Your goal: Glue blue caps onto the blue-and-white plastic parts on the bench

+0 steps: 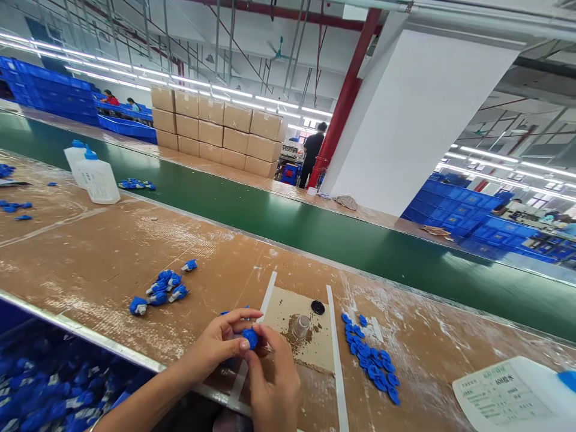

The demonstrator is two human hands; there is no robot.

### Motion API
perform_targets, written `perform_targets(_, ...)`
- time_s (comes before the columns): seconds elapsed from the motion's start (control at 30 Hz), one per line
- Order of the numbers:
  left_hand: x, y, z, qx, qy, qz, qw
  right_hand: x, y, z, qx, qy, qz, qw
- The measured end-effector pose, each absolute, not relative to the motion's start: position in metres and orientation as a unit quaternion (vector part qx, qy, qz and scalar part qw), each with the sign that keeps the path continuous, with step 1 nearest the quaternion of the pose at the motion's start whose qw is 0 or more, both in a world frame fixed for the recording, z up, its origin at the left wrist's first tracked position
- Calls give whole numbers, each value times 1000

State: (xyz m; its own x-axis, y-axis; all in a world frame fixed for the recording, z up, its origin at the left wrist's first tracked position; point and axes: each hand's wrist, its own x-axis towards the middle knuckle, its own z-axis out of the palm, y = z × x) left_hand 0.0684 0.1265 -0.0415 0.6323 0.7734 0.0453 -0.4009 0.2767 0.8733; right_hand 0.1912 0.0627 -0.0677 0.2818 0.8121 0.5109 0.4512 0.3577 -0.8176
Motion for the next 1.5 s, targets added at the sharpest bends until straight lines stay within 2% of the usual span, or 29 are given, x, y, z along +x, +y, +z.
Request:
perform_targets(0.1, 69, 128, -40, 472, 219, 374, 768, 188, 62, -62, -501, -684, 41, 528)
perform_targets(0.17, 68, 129, -39, 480, 229, 378, 758, 195, 61, -59, -497, -705, 6, 505)
perform_targets(0.3, 62, 135, -37, 529, 278, 429, 677, 245, 58, -62, -612, -640, -47, 463)
perform_targets(0.37, 55, 144, -37, 588, 344, 462, 568, 285, 55, -66, -687, -588, -66, 422)
perform_targets(0.43, 43, 157, -40, 663, 415, 465, 414, 327, 49, -71, -728, -556, -71, 395)
perform_targets(0.57, 17, 186, -50, 783, 490, 357, 138, 387, 33, -76, -784, -525, -50, 328)
perform_targets(0.7, 2, 196, -57, 806, 526, 268, -46, 406, 28, -79, -797, -538, -14, 274)
perform_targets(0.8, 2, 192, -56, 773, 556, 279, -119, 406, 32, -80, -791, -560, -8, 246)
perform_targets(0.93, 13, 186, -55, 758, 544, 348, -92, 405, 39, -82, -776, -590, -18, 222)
perform_targets(1.03, 24, 181, -54, 809, 452, 374, 26, 407, 41, -83, -757, -616, -21, 218)
perform_targets(1.17, 37, 171, -44, 846, 387, 328, 165, 404, 40, -82, -724, -649, -23, 232)
perform_targets(1.33, 51, 169, -31, 863, 426, 217, 162, 382, 28, -84, -679, -687, -29, 257)
perform_targets(1.5, 65, 174, -33, 868, 431, 190, 156, 372, 16, -96, -641, -696, -159, 282)
